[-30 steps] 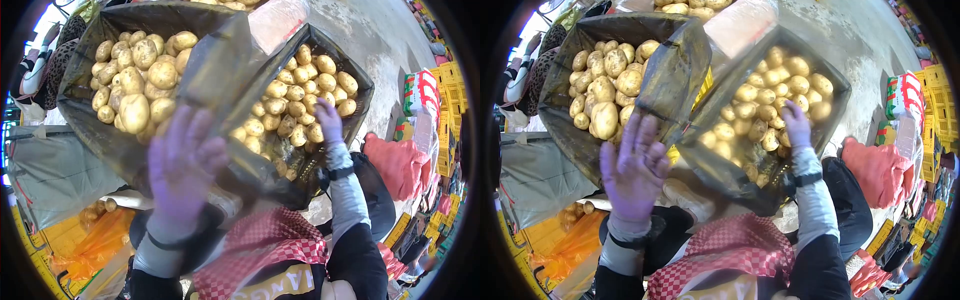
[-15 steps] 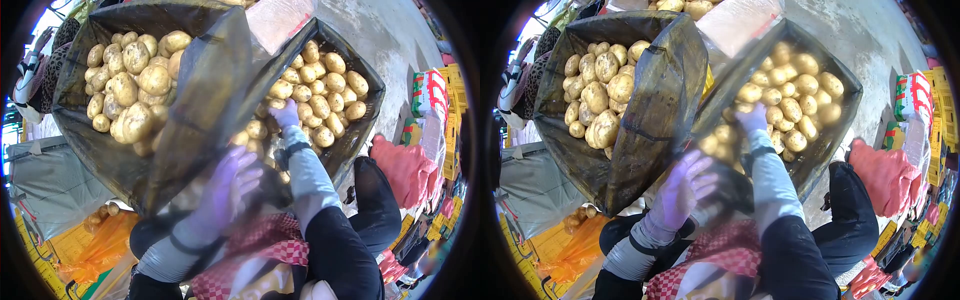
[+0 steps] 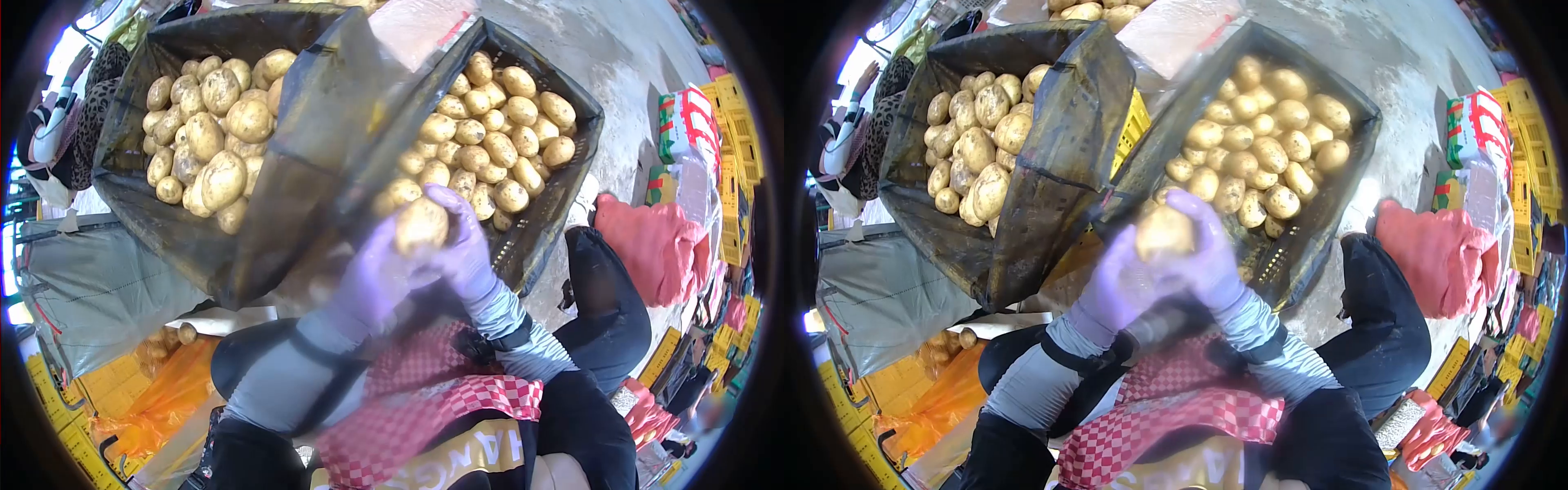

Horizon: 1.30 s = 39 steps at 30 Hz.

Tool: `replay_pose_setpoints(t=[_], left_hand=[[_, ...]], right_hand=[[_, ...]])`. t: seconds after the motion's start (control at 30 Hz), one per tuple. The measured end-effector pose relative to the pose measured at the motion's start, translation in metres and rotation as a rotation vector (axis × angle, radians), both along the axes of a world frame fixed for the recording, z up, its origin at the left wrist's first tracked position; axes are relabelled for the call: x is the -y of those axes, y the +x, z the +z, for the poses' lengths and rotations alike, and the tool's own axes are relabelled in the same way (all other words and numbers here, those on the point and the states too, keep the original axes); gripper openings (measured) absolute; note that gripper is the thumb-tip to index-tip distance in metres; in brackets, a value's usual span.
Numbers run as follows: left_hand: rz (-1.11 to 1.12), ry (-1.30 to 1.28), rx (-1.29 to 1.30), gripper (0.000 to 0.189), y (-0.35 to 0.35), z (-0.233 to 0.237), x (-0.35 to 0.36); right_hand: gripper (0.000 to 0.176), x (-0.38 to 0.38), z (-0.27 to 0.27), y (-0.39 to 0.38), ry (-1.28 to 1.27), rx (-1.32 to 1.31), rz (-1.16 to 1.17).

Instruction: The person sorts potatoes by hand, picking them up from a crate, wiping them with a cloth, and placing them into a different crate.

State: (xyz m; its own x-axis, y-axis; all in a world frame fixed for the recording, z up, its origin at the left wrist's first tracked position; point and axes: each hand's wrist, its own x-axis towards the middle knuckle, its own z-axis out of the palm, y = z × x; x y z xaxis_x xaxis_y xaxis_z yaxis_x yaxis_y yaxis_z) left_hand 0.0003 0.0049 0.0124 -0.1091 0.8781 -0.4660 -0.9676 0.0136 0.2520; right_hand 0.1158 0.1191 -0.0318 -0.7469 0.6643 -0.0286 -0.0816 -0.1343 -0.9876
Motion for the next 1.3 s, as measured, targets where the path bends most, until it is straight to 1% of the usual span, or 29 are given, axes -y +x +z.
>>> replay_pose_setpoints(t=[0.03, 0.1, 0.13, 0.2, 0.23, 0.27, 0.3, 0.37, 0.4, 0.47, 0.53, 0.6, 0.63, 0.7, 0.73, 0.77, 0.8, 0.83, 0.87, 0.9, 0.93, 0.97, 1.0, 1.07, 1.17, 1.27, 1.3], left_hand=[[0.025, 0.002, 0.073, 0.045, 0.001, 0.0, 0.001], [-0.024, 0.093, -0.424, 0.048, 0.003, 0.003, 0.001], [-0.005, 0.128, -0.46, 0.054, 0.001, 0.002, -0.002], [0.038, 0.198, -0.528, 0.066, -0.003, 0.001, -0.007], [0.021, 0.074, -0.669, 0.069, -0.006, 0.003, -0.012], [0.005, -0.054, -0.805, 0.072, -0.006, 0.007, -0.016], [-0.041, -0.071, -1.072, 0.077, -0.003, 0.016, -0.018], [-0.061, 0.019, -1.392, 0.076, -0.002, 0.01, -0.017], [-0.069, 0.069, -1.55, 0.076, -0.002, 0.008, -0.018], [-0.083, 0.048, -1.521, 0.076, 0.005, 0.01, -0.019], [-0.143, 0.018, -1.468, 0.075, 0.009, 0.011, -0.018], [-0.241, -0.016, -1.398, 0.075, 0.005, 0.011, -0.014], [-0.219, -0.047, -1.213, 0.075, 0.003, 0.019, -0.013], [-0.175, -0.105, -0.841, 0.076, -0.006, 0.042, -0.012], [-0.085, -0.117, -0.909, 0.079, -0.014, 0.045, -0.008], [0.016, -0.021, -0.828, 0.08, -0.027, 0.056, -0.005], [0.115, -0.046, -0.833, 0.08, -0.036, 0.072, -0.001], [0.289, 0.094, -0.584, 0.085, -0.054, 0.074, 0.008], [0.404, 0.242, -0.401, 0.089, -0.066, 0.082, 0.012], [0.518, 0.389, -0.215, 0.094, -0.076, 0.088, 0.016], [0.536, 0.437, -0.11, 0.103, -0.088, 0.088, 0.026], [0.528, 0.46, -0.075, 0.101, -0.093, 0.087, 0.029], [0.517, 0.484, -0.041, 0.099, -0.096, 0.084, 0.031], [0.436, 0.411, -0.089, 0.09, -0.088, 0.076, 0.025], [0.295, 0.24, -0.147, 0.078, -0.067, 0.062, 0.015], [0.112, 0.004, -0.209, 0.072, -0.047, 0.045, 0.01], [0.048, -0.08, -0.229, 0.071, -0.04, 0.04, 0.009]], right_hand=[[0.072, -0.005, -0.003, 0.005, -0.166, -0.038, -0.002], [0.062, -0.01, -0.003, 0.008, -0.162, -0.024, -0.041], [0.057, -0.013, -0.001, 0.009, -0.16, -0.017, -0.06], [0.058, -0.011, 0.012, 0.007, -0.18, 0.042, -0.129], [0.06, -0.008, 0.023, 0.009, -0.127, 0.076, -0.084], [0.06, -0.007, 0.02, 0.009, -0.084, 0.078, -0.067], [0.059, -0.004, 0.019, 0.007, -0.043, 0.081, -0.049], [0.056, -0.002, 0.028, 0.009, -0.208, 0.03, -0.037], [0.054, -0.003, 0.025, 0.01, -0.217, 0.025, -0.061], [0.051, -0.004, 0.014, 0.012, -0.236, 0.014, -0.108], [0.031, -0.001, 0.022, 0.011, -0.312, 0.079, -0.197], [0.023, 0.001, 0.021, 0.01, -0.319, 0.103, -0.233], [0.02, 0.003, 0.007, 0.009, -0.42, 0.055, -0.272], [0.021, -0.011, -0.009, 0.01, -0.416, 0.221, -0.075], [0.021, -0.017, -0.018, 0.008, -0.423, 0.306, 0.027], [0.024, -0.023, -0.033, 0.004, -0.39, 0.219, -0.013], [0.029, -0.038, -0.09, 0.002, -0.202, 0.188, -0.06], [0.035, -0.054, -0.062, 0.001, -0.268, 0.429, -0.053], [0.041, -0.08, -0.112, 0.007, 0.337, 0.615, -0.045], [0.047, -0.098, -0.113, 0.006, 0.603, 0.708, -0.085], [0.051, -0.113, -0.113, 0.004, 0.798, 0.81, -0.029], [0.054, -0.128, -0.133, 0.002, 0.893, 1.032, 0.036], [0.056, -0.14, -0.139, -0.001, 0.978, 1.165, 0.161], [0.059, -0.152, -0.15, -0.011, 1.2, 1.306, 0.237], [0.06, -0.171, -0.169, -0.027, 1.225, 1.414, 0.395], [0.066, -0.187, -0.172, -0.03, 1.244, 1.387, 0.507], [0.063, -0.186, -0.156, -0.033, 1.192, 1.325, 0.492]])
